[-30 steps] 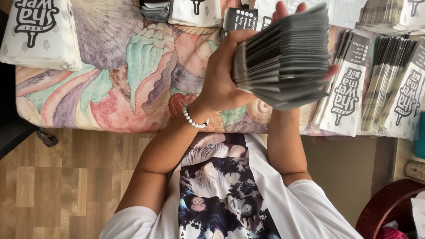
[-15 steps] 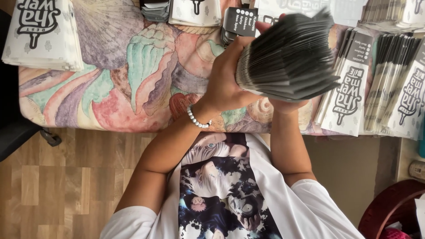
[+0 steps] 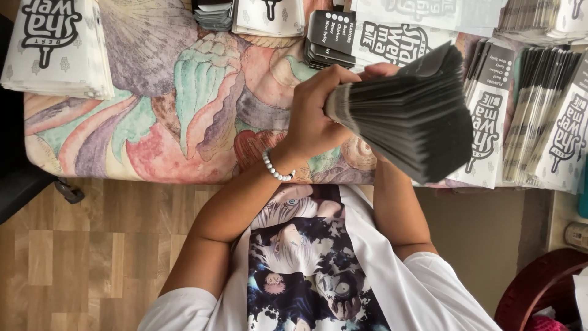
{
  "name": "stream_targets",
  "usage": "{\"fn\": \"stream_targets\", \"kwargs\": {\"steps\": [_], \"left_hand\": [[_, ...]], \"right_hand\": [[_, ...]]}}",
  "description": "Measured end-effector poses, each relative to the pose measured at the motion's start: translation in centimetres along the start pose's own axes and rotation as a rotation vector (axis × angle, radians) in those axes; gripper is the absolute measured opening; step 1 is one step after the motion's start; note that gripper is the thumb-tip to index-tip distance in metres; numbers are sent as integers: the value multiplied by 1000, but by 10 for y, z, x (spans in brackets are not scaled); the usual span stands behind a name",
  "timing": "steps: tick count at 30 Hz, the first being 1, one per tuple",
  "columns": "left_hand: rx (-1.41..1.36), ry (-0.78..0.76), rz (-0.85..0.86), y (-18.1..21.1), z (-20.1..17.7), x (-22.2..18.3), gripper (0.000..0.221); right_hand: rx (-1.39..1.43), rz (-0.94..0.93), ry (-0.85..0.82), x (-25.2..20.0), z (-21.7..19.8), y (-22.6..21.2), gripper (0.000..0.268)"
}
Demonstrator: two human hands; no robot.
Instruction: Organizing and stacking paper packaging bags on a table.
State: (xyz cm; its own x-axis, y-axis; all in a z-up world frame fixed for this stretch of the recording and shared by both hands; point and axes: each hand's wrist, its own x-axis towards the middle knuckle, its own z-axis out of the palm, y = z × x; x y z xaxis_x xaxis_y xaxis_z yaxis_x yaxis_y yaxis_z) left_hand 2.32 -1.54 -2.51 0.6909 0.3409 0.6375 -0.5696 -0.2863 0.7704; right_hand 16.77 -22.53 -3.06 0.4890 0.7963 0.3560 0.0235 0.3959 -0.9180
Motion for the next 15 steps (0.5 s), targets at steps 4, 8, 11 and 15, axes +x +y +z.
{"fn": "stream_targets", "kwargs": {"steps": [4,8,11,15], "left_hand": [[-164,105,26,-6,5,-13,14],[-160,-53,-56,0,-8,-36,7],[-188,-104,-111,33,-19,-32,11],[-218,-118,-138,50,-19,-40,8]], "right_hand": [[-86,0,-88,-2,-9,-3,46],[-173,0,-172,-2,-13,-6,41],[-230,7,-229,-5,-13,-4,39],[-306,1,-297,-11,-12,0,37]]}}
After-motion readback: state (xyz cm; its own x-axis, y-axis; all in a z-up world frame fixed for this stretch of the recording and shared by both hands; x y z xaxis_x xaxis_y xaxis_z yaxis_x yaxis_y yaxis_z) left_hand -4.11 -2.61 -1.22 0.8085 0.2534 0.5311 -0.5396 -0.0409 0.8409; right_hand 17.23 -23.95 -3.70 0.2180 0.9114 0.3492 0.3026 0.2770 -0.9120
